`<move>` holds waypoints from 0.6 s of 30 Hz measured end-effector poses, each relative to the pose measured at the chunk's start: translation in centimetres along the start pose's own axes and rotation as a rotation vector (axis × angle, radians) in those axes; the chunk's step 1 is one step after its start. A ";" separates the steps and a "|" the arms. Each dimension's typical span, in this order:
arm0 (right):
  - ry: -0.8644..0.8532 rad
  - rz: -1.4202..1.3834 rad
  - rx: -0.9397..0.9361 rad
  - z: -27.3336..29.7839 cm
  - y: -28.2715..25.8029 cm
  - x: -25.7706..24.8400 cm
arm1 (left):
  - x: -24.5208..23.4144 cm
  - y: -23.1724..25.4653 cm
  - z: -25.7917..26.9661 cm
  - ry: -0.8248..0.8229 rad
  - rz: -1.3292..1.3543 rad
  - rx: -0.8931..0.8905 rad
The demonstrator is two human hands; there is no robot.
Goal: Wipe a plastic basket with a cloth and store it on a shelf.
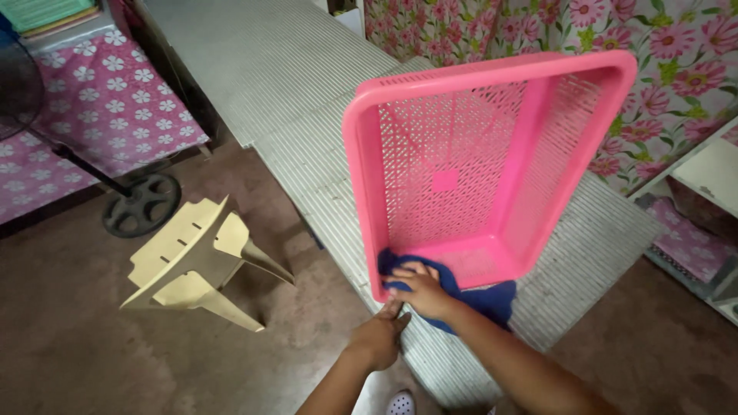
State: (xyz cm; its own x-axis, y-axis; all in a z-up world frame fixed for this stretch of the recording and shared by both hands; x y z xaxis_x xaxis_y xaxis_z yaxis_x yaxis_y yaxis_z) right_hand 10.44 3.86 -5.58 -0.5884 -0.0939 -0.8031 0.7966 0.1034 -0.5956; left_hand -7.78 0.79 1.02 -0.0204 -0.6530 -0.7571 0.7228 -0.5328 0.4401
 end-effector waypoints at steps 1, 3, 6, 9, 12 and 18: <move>-0.001 -0.002 -0.001 1.1 -0.6 -0.7 | 0.4 -0.4 -0.1 0.000 0.000 -0.002; -0.011 -0.239 -0.177 3.0 -1.9 -2.6 | 0.9 -0.9 -0.8 0.022 -0.048 0.029; -0.034 -0.096 -0.082 2.1 -3.2 -2.8 | 0.9 -0.7 -0.9 -0.017 -0.088 0.014; -0.049 0.090 0.013 -0.3 -4.8 -4.0 | -0.2 0.3 0.0 -0.014 -0.055 -0.011; -0.018 0.004 0.033 -1.0 -3.7 -3.4 | 1.5 -0.7 -1.7 0.042 -0.075 0.037; -0.064 -0.200 -0.004 4.1 -3.8 -3.7 | 0.3 1.0 -1.1 -0.013 -0.202 -0.065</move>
State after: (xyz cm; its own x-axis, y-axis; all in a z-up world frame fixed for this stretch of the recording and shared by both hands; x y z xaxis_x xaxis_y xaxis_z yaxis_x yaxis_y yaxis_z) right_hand 10.20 -0.22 -0.28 -0.7248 -0.1753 -0.6663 0.6640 0.0803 -0.7434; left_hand -6.30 0.65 0.68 -0.1781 -0.5431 -0.8206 0.7462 -0.6182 0.2472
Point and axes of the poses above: each hand's wrist, its own z-axis away from the middle knuckle, its own x-axis out of the palm, y = z × x, the point moved 2 cm from there along -z, towards the middle knuckle, and after that the axes turned 7 degrees about -x, right-handed, at the moved point
